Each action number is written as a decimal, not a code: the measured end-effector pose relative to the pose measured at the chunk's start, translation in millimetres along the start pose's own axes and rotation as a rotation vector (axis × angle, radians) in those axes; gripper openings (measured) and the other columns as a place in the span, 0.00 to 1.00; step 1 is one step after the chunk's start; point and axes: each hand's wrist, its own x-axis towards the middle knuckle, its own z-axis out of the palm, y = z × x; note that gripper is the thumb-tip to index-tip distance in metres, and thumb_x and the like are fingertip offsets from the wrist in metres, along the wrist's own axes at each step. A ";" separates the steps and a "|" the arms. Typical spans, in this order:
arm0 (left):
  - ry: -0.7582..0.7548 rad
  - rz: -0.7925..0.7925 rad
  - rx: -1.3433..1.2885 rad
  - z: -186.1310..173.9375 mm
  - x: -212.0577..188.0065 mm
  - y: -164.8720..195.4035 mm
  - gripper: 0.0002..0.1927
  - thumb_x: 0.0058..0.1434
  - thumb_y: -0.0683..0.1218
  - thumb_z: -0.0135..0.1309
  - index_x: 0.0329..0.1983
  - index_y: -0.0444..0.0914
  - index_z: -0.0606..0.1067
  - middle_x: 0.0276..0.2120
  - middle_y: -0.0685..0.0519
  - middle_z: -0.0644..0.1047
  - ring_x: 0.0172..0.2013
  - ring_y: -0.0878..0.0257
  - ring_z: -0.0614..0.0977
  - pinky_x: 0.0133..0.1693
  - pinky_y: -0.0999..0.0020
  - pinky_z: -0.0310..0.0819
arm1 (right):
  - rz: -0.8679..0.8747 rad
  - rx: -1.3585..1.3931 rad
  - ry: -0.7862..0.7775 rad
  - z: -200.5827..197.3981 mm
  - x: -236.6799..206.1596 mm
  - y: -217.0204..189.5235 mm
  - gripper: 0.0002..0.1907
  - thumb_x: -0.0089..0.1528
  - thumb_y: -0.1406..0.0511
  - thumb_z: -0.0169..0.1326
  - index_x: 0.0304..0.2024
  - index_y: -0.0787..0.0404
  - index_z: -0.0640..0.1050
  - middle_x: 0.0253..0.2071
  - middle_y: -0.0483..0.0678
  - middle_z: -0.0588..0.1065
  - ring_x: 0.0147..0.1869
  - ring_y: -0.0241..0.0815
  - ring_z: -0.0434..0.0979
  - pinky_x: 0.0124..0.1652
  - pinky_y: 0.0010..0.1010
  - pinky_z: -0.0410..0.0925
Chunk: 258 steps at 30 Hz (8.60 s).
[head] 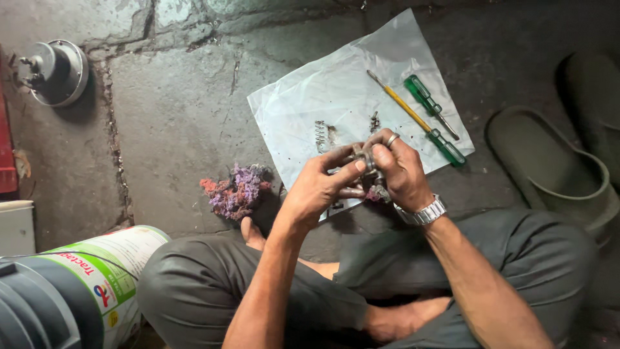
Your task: The person sits on the floor and disassembles a small mechanical component using screwdrivers. They remove screws, separate parts, wipe them with a cloth, and reassemble the component.
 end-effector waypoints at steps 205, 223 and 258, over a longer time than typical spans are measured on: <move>-0.112 0.230 -0.785 -11.0 -10.5 -12.3 0.25 0.65 0.52 0.54 0.57 0.30 0.71 0.39 0.41 0.78 0.43 0.46 0.84 0.51 0.55 0.82 | -0.416 -0.954 0.258 18.9 -194.1 -60.5 0.13 0.61 0.70 0.61 0.48 0.61 0.77 0.43 0.54 0.80 0.40 0.49 0.84 0.36 0.33 0.75; -0.076 0.198 -0.650 -7.7 -14.2 -7.0 0.25 0.65 0.52 0.54 0.57 0.30 0.73 0.38 0.42 0.79 0.40 0.49 0.85 0.49 0.57 0.82 | 0.643 1.178 -0.091 -6.5 -207.8 -26.1 0.27 0.73 0.57 0.37 0.48 0.78 0.74 0.14 0.43 0.63 0.11 0.32 0.55 0.15 0.24 0.54; -0.156 0.187 -0.340 -8.8 -18.4 5.1 0.19 0.65 0.44 0.53 0.56 0.28 0.74 0.41 0.48 0.78 0.38 0.55 0.84 0.43 0.57 0.83 | 0.672 0.258 -0.156 5.9 -136.3 -18.3 0.13 0.62 0.67 0.57 0.47 0.68 0.80 0.38 0.46 0.81 0.41 0.34 0.77 0.42 0.28 0.70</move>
